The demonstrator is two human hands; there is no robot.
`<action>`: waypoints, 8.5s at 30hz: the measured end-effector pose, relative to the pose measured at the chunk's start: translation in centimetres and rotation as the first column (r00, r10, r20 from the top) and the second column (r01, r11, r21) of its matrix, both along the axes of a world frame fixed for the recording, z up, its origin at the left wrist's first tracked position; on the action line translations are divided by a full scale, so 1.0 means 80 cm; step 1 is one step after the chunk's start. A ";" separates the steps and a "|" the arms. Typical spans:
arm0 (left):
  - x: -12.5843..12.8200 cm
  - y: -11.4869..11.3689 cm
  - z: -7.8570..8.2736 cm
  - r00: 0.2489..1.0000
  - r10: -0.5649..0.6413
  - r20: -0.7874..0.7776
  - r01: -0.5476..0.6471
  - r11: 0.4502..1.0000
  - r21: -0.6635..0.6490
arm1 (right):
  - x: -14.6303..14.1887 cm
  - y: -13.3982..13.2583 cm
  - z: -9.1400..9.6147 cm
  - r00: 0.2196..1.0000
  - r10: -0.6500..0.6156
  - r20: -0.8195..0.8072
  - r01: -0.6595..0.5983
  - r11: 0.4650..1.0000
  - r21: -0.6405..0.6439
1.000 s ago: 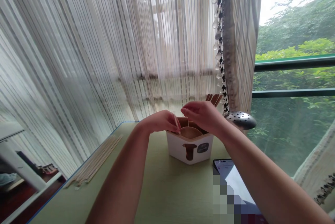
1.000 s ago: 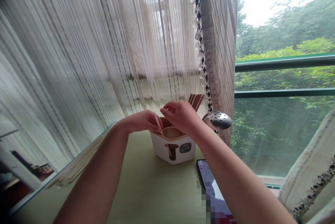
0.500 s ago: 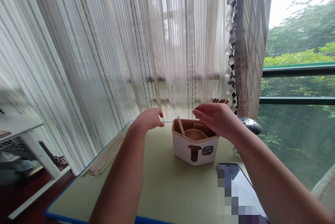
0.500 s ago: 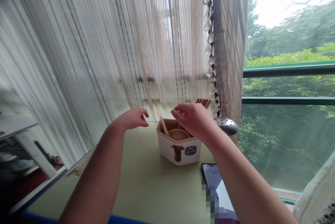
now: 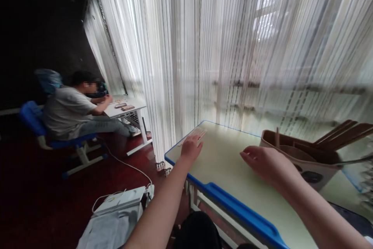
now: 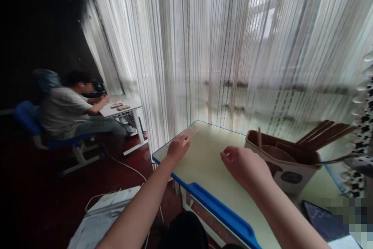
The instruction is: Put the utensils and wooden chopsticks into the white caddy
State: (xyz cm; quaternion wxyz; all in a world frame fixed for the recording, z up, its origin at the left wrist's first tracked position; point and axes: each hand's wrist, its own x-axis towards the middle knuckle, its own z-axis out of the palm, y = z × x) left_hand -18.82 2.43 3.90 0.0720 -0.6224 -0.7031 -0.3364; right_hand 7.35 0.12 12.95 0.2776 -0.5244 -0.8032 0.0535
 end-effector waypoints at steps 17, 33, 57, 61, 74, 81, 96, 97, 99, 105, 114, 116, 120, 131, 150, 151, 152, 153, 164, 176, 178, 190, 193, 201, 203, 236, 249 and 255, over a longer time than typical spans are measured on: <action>-0.014 -0.017 -0.025 0.973 0.097 -0.208 -0.142 0.967 -0.213 | -0.152 0.059 -0.159 0.773 -0.058 -0.632 -0.059 0.985 -0.162; -0.017 -0.013 -0.029 0.998 0.027 -0.059 -0.039 0.977 -0.209 | -0.144 0.051 -0.164 0.823 -0.012 -0.569 -0.120 0.974 -0.193; -0.034 -0.001 -0.042 0.358 -0.472 0.806 0.238 0.881 0.409 | -0.153 0.044 -0.154 0.966 -0.096 -0.242 0.177 0.923 0.341; -0.031 -0.006 -0.038 0.261 -0.467 0.845 0.286 0.873 0.395 | -0.157 0.041 -0.151 0.964 -0.073 -0.257 0.181 0.885 0.428; -0.035 -0.012 -0.036 0.019 -0.477 0.879 0.391 0.812 0.433 | -0.159 0.039 -0.156 0.982 -0.049 -0.183 0.107 0.942 0.318; -0.035 -0.015 -0.035 0.135 -0.403 0.905 0.385 0.863 0.327 | -0.157 0.040 -0.156 0.987 -0.078 -0.142 0.106 0.973 0.203; -0.044 -0.004 -0.042 0.096 -0.306 0.947 0.163 0.944 0.288 | -0.161 0.031 -0.149 0.786 -0.044 -0.617 0.047 0.999 -0.011; -0.046 -0.005 -0.042 0.077 -0.303 0.950 0.140 0.947 0.290 | -0.162 0.033 -0.150 0.748 -0.049 -0.662 0.006 0.998 -0.067; -0.047 -0.006 -0.042 0.048 -0.302 0.952 0.124 0.948 0.294 | -0.164 0.035 -0.151 0.615 -0.067 -0.786 -0.074 0.987 -0.142; -0.041 -0.010 -0.042 0.148 -0.326 0.934 0.252 0.925 0.283 | -0.161 0.036 -0.144 0.216 -0.037 -0.976 -0.161 0.984 -0.073; -0.033 -0.018 -0.040 0.414 -0.379 0.828 0.436 0.881 0.185 | -0.151 0.036 -0.143 0.111 -0.062 -0.992 -0.023 0.998 -0.065; -0.033 -0.020 -0.041 0.447 -0.357 0.820 0.450 0.882 0.140 | -0.151 0.035 -0.142 0.114 -0.051 -0.992 -0.036 0.998 -0.055; -0.030 -0.024 -0.039 0.493 -0.358 0.793 0.479 0.873 0.097 | -0.151 0.035 -0.142 0.142 -0.012 -0.990 -0.054 0.998 -0.020; 0.007 -0.026 -0.027 0.706 -0.481 0.520 0.508 0.855 0.102 | -0.140 0.032 -0.112 0.385 0.144 -0.912 -0.122 0.987 0.104; 0.243 0.066 0.084 0.407 -0.863 0.299 0.752 0.503 0.426 | 0.058 0.053 0.012 0.561 0.261 -0.786 0.108 0.918 0.382; 0.248 0.070 0.087 0.409 -0.869 0.279 0.757 0.494 0.427 | 0.065 0.056 0.009 0.574 0.270 -0.773 0.104 0.912 0.396; 0.253 0.074 0.090 0.415 -0.872 0.260 0.759 0.489 0.429 | 0.071 0.058 0.007 0.592 0.269 -0.760 0.112 0.906 0.408; 0.257 0.078 0.091 0.425 -0.872 0.243 0.758 0.489 0.432 | 0.076 0.061 0.004 0.612 0.260 -0.747 0.126 0.900 0.417; 0.278 0.089 0.073 0.561 -0.826 0.057 0.730 0.527 0.436 | 0.081 0.085 -0.027 0.599 0.157 -0.785 0.325 0.848 0.418; 0.278 0.089 0.041 0.657 -0.752 0.053 0.644 0.597 0.479 | 0.080 0.097 -0.047 0.499 0.130 -0.857 0.269 0.917 0.296; 0.279 0.087 0.037 0.650 -0.756 0.074 0.636 0.595 0.491 | 0.081 0.092 -0.046 0.510 0.137 -0.850 0.276 0.909 0.312; 0.282 0.078 0.040 0.659 -0.737 0.152 0.640 0.655 0.402 | 0.076 0.079 -0.046 0.622 0.097 -0.777 0.360 0.846 0.394; 0.283 0.075 0.041 0.676 -0.720 0.158 0.614 0.669 0.418 | 0.073 0.080 -0.048 0.645 0.094 -0.759 0.375 0.825 0.422; 0.285 0.071 0.040 0.688 -0.722 0.073 0.635 0.647 0.422 | 0.075 0.068 -0.038 0.680 0.055 -0.731 0.428 0.780 0.457; 0.284 0.069 0.040 0.684 -0.728 0.055 0.645 0.638 0.421 | 0.077 0.069 -0.039 0.666 0.053 -0.744 0.429 0.789 0.440; 0.284 0.071 0.040 0.705 -0.703 0.096 0.605 0.666 0.436 | 0.075 0.074 -0.025 0.729 -0.040 -0.683 0.481 0.740 0.470; 0.273 0.090 0.045 0.711 -0.610 0.350 0.416 0.766 0.490 | 0.086 0.084 -0.041 0.802 -0.150 -0.578 0.434 0.811 0.391; 0.272 0.089 0.045 0.657 -0.654 0.374 0.483 0.747 0.457 | 0.083 0.088 -0.043 0.843 -0.242 -0.480 0.459 0.789 0.408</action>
